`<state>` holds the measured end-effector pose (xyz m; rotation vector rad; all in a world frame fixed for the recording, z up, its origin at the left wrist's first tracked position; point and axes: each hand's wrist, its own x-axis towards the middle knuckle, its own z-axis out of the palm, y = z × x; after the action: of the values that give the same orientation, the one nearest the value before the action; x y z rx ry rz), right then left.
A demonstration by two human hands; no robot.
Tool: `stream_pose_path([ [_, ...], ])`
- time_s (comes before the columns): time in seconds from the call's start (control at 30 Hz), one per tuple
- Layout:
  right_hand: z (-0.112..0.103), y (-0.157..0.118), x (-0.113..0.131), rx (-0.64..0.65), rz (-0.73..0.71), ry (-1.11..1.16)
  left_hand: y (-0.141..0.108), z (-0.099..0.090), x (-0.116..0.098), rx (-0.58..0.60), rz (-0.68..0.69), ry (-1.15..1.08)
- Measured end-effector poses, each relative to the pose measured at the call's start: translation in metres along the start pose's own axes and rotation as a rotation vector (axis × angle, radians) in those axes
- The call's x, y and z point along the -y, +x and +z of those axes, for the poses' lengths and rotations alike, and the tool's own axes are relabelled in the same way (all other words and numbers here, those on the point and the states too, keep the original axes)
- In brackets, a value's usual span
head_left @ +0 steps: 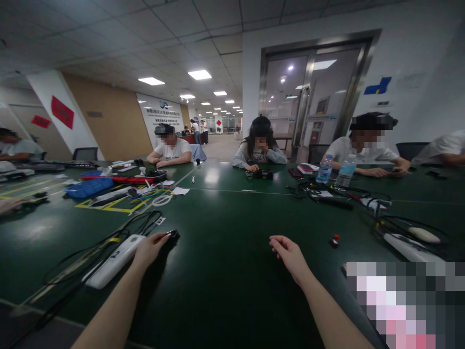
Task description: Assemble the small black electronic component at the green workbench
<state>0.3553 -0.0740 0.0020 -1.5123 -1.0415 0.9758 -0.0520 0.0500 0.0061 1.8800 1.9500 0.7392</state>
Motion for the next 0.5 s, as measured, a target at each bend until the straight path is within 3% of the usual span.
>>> stream_pose_path([
  [0.5, -0.003, 0.001, -0.001, -0.011, 0.026, 0.009, -0.008, -0.002, -0.013, 0.003, -0.005, -0.060],
])
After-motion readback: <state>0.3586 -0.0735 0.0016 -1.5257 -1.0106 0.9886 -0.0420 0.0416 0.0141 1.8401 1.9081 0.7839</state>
